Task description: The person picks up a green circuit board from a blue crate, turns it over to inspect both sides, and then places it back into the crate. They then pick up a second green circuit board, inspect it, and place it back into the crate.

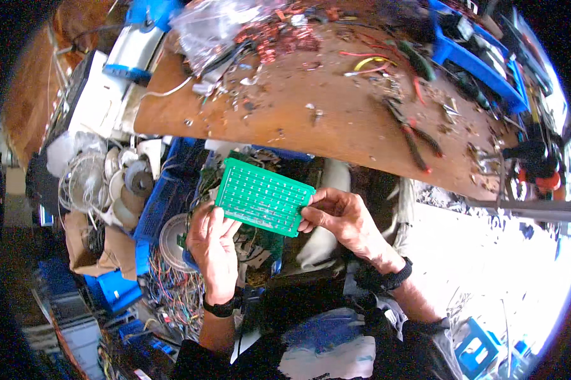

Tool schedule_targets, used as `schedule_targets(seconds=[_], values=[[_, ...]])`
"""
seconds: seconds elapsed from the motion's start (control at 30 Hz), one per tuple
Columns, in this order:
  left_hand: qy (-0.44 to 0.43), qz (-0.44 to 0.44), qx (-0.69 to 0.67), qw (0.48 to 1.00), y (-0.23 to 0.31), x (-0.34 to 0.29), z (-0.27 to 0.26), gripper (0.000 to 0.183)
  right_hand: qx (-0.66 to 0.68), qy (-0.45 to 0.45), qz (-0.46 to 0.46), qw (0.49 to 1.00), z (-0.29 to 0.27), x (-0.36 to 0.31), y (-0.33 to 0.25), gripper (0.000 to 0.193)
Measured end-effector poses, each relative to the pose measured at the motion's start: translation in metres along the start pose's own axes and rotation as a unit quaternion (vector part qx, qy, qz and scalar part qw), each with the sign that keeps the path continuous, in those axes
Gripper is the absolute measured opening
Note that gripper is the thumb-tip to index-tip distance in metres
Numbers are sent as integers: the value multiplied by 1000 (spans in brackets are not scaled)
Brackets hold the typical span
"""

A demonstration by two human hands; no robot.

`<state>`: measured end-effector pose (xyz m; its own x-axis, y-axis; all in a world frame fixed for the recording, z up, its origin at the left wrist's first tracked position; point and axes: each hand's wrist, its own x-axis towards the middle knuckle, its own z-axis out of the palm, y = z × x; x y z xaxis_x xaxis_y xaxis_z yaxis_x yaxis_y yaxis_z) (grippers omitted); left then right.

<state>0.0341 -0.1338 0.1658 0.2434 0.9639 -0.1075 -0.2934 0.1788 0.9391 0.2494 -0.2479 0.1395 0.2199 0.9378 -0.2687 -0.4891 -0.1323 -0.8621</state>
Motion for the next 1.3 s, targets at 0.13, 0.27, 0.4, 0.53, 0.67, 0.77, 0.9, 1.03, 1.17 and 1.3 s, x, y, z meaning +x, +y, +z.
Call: schedule_targets(seconds=[0.13, 0.27, 0.4, 0.53, 0.67, 0.77, 0.9, 1.03, 1.17, 1.3], values=[[-70, 28, 45, 996, -2, -2, 41, 31, 62, 13, 5, 998, -25, -29, -9, 11], [-127, 37, 97, 987, 5, -6, 79, 36, 73, 18, 5, 997, -50, -47, -8, 13], [-159, 102, 188, 964, 3, -9, 109, 32, 159, 3, -39, 986, -65, -57, -1, 27], [-180, 97, 189, 961, 0, -12, 132, 32, 197, 2, -50, 979, -73, -64, 3, 26], [-161, 79, 202, 963, -6, -12, 140, 33, 190, 9, -34, 981, -79, -69, 4, 26], [-156, 57, 219, 962, -7, -13, 145, 31, 231, 9, -20, 973, -83, -72, 6, 26], [-147, 49, 215, 964, -11, -12, 141, 30, 265, 10, -27, 964, -86, -73, 12, 28], [-150, 53, 204, 966, -12, -13, 136, 28, 243, 19, -25, 969, -87, -72, 13, 30], [-139, 72, 195, 968, -11, -14, 136, 28, 238, 10, -22, 971, -85, -69, 17, 30], [-141, 79, 195, 967, -10, -13, 133, 27, 237, 3, -20, 971, -83, -67, 20, 30]])
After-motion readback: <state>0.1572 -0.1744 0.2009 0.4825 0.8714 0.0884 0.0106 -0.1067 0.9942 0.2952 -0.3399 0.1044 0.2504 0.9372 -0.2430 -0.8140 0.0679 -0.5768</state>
